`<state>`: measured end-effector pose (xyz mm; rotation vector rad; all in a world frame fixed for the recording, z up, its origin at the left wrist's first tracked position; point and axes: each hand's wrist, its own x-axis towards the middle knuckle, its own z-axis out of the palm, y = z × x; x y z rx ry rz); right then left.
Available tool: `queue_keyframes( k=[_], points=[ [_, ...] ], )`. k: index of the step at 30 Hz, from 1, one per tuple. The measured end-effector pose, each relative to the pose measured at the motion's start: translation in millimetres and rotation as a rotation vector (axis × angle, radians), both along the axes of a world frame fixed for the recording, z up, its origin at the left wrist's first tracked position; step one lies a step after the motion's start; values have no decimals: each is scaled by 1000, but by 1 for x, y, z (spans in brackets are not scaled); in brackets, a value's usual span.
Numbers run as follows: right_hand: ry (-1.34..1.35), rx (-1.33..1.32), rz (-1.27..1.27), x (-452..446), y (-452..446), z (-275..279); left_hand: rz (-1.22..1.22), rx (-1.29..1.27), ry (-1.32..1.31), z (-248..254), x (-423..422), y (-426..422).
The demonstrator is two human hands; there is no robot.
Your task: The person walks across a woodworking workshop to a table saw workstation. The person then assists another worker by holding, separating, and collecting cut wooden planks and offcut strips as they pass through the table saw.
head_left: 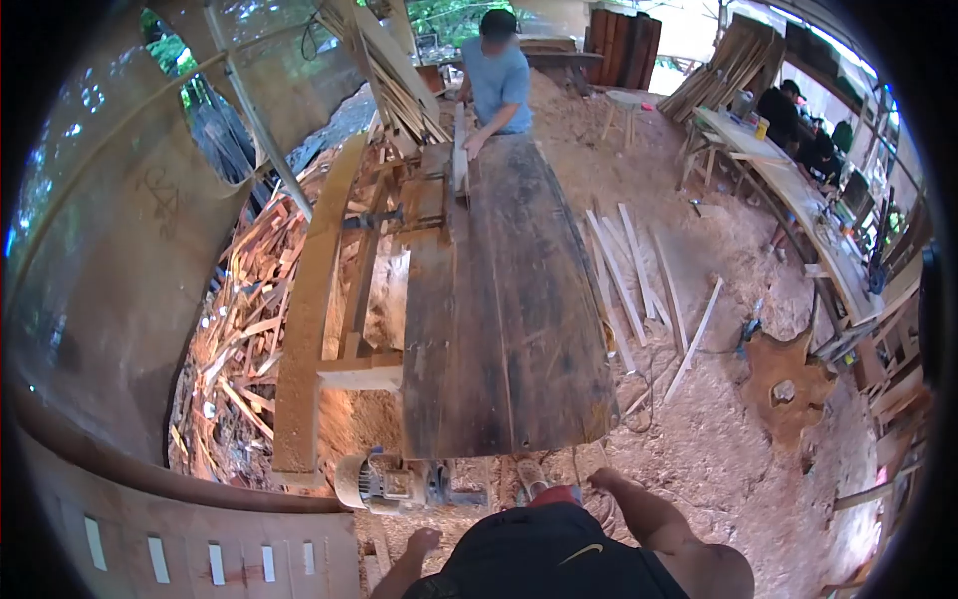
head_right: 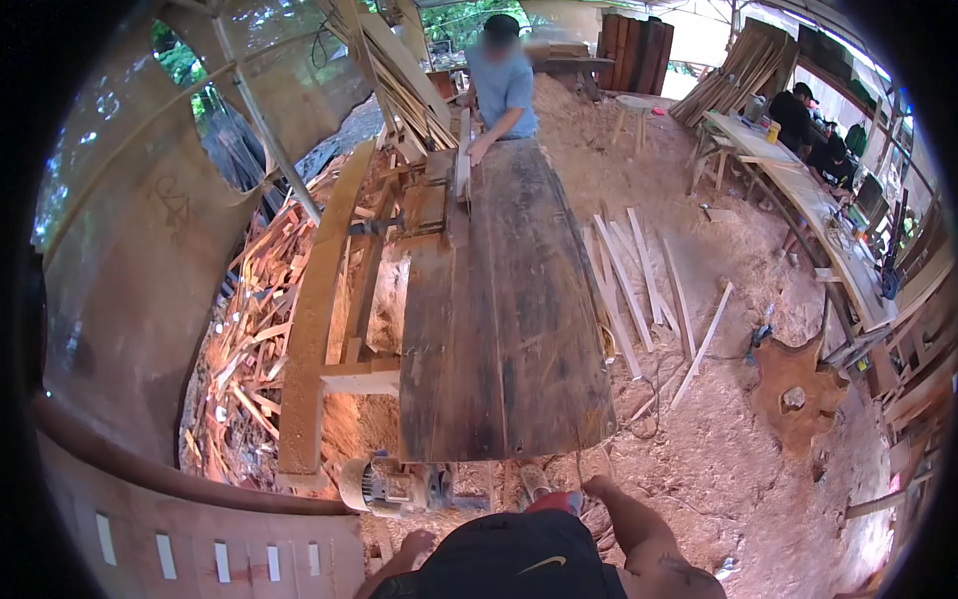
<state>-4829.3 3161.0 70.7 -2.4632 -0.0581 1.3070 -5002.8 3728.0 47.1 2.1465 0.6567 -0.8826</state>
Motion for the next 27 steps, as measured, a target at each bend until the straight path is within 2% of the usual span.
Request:
queue_keyframes(
  k=[1,3,4,7,10,11,13,14,15,16,19,21,22,23,25,27],
  points=[
    [0,-13,-11,20,-6,-16,-47,37,-20,2,1,-1],
    [-82,123,-168,41,-34,-52,-50,27,80,24,3,0],
    [-79,133,-208,47,-40,-46,-47,22,130,38,5,-1],
    [-6,44,-326,68,-68,-43,-222,122,14,37,10,6],
    [22,-110,-285,76,-65,73,119,3,90,13,22,11],
    [66,-123,-418,80,-70,70,132,-42,67,16,25,10],
    [137,-153,-687,88,-78,69,307,-58,104,24,35,0],
    [79,-203,-492,93,-94,45,394,-65,120,27,39,-6],
    [21,-249,-298,100,-116,10,276,32,44,24,42,-10],
    [-36,-294,-104,105,-128,-7,327,0,52,28,44,-16],
    [-451,-514,-91,128,-112,39,408,-64,51,34,47,-31],
    [-630,-306,-547,147,-82,102,370,-67,15,15,41,-29],
    [-711,-194,-774,156,-72,126,275,-62,-63,6,38,-27],
    [-778,-163,-760,166,-72,120,181,-58,-141,1,36,-26],
    [-913,-98,-727,191,-66,111,190,-49,-107,5,37,-31],
    [-961,64,-754,211,-51,120,394,-41,121,34,48,-43]
  ],
)
